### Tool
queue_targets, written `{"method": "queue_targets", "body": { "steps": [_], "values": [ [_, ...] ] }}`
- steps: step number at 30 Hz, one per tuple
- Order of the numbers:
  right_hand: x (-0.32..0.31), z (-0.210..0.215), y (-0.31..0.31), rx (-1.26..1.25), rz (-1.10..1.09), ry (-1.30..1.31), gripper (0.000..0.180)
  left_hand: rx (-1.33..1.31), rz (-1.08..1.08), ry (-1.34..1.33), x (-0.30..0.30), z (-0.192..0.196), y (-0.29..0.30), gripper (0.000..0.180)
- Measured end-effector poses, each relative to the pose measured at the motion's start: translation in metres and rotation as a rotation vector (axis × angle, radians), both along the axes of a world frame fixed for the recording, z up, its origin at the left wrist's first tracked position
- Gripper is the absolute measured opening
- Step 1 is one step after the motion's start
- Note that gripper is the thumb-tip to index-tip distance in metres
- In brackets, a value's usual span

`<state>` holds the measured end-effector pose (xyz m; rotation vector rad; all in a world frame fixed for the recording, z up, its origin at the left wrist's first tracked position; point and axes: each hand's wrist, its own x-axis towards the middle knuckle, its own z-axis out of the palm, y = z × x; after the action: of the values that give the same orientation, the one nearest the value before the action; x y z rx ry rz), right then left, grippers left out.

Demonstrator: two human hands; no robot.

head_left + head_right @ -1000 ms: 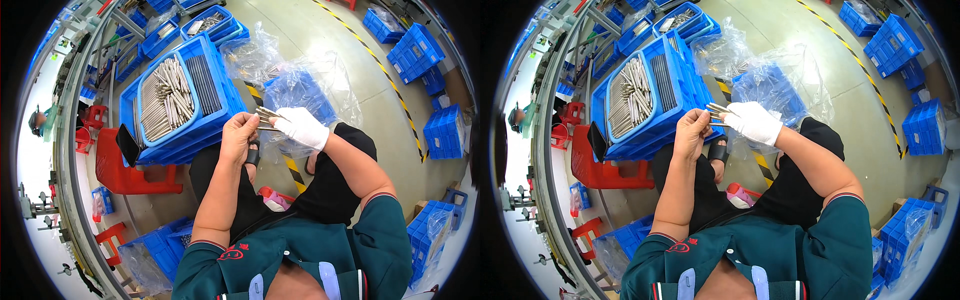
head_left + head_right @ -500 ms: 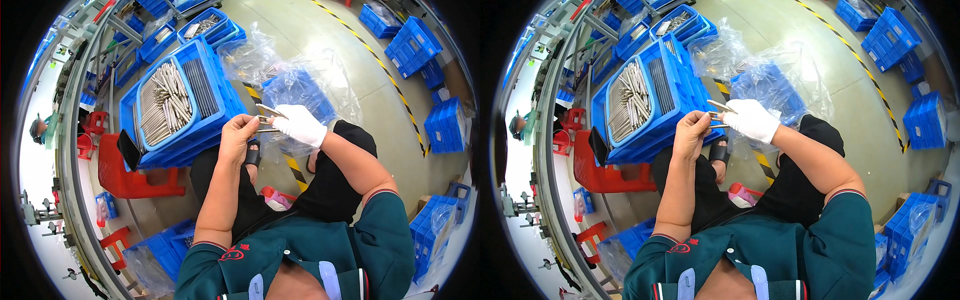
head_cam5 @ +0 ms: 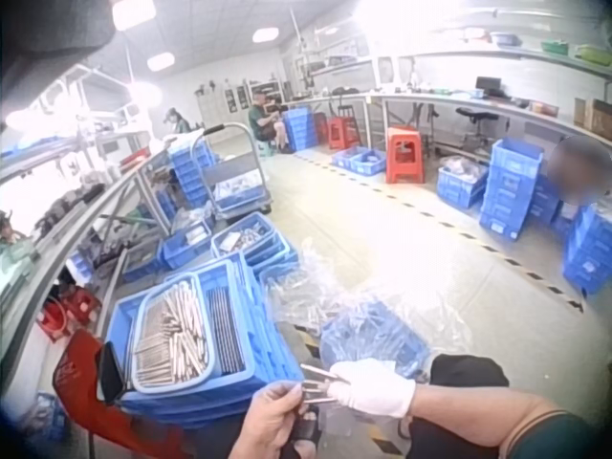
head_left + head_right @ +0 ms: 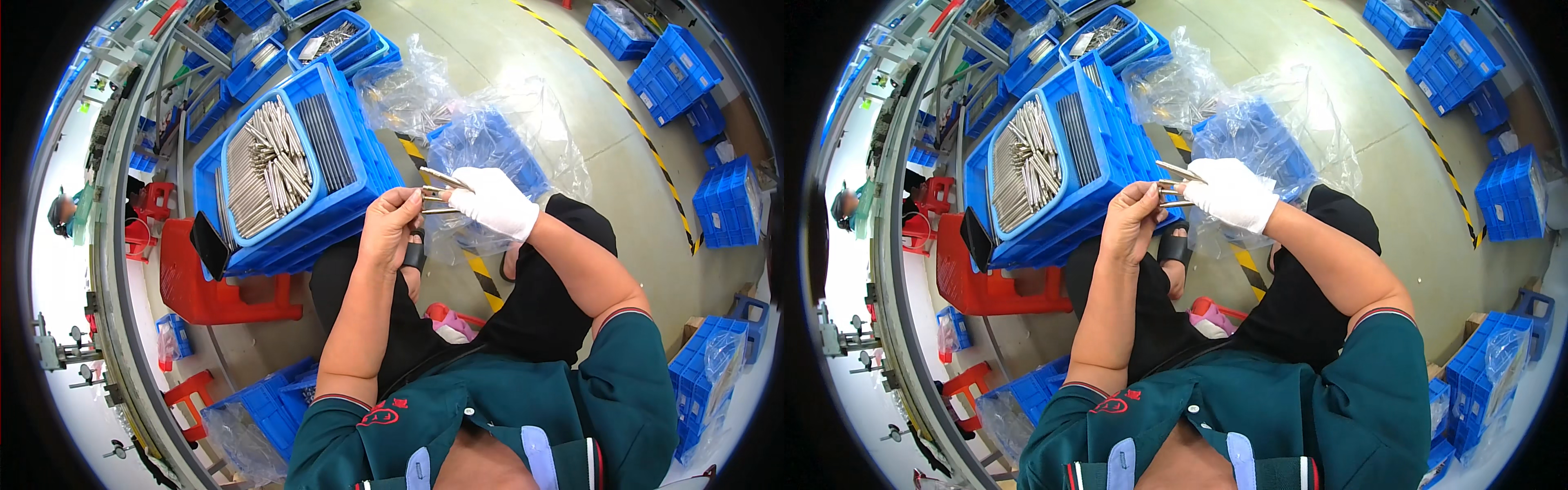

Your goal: The person sits on a low stool and repeatedly picks up small metal rods from a plastic bag, inspects them, and places them into a blue crate. The person handles the rods one by one or in small groups, transferring them from the bag to the crate.

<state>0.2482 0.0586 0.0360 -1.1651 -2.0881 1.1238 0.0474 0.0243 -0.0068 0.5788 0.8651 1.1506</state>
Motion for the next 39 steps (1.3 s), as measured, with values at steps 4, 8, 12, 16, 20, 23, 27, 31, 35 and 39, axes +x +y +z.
{"method": "queue_targets", "body": {
  "steps": [4,8,12,16,20,23,27,31,35,39],
  "values": [
    [-0.002,-0.002,-0.001,-0.033,-0.016,0.013,0.029,0.052,0.055,0.104,0.004,0.001,-0.003,0.012],
    [-0.005,-0.005,-0.002,-0.013,-0.020,-0.024,0.029,0.103,0.100,0.286,0.011,-0.003,-0.007,0.018],
    [-0.008,-0.003,-0.003,-0.012,-0.022,-0.025,0.028,0.142,0.140,0.309,0.014,-0.002,-0.010,0.018],
    [-0.006,0.001,0.000,-0.079,-0.022,0.023,0.028,0.149,0.107,0.384,0.012,0.010,-0.010,0.017],
    [-0.003,-0.005,0.001,-0.089,-0.007,0.109,0.030,0.231,0.171,0.370,0.005,0.008,-0.006,0.016],
    [0.005,0.000,0.007,-0.179,-0.026,0.014,0.026,0.205,0.213,0.337,0.002,0.017,-0.006,0.014],
    [0.002,0.004,0.002,-0.169,0.049,-0.005,0.028,0.137,0.107,0.229,0.005,0.012,-0.007,0.016],
    [0.001,0.005,-0.001,-0.103,0.087,-0.033,0.029,0.173,0.063,0.234,0.003,0.006,-0.004,0.016],
    [0.001,0.004,-0.002,0.002,0.085,-0.144,0.029,0.117,0.017,0.285,0.001,0.019,-0.007,0.010],
    [-0.002,0.008,-0.007,-0.016,0.078,-0.135,0.030,0.156,0.037,0.271,0.003,0.015,-0.008,0.012]
  ]
}}
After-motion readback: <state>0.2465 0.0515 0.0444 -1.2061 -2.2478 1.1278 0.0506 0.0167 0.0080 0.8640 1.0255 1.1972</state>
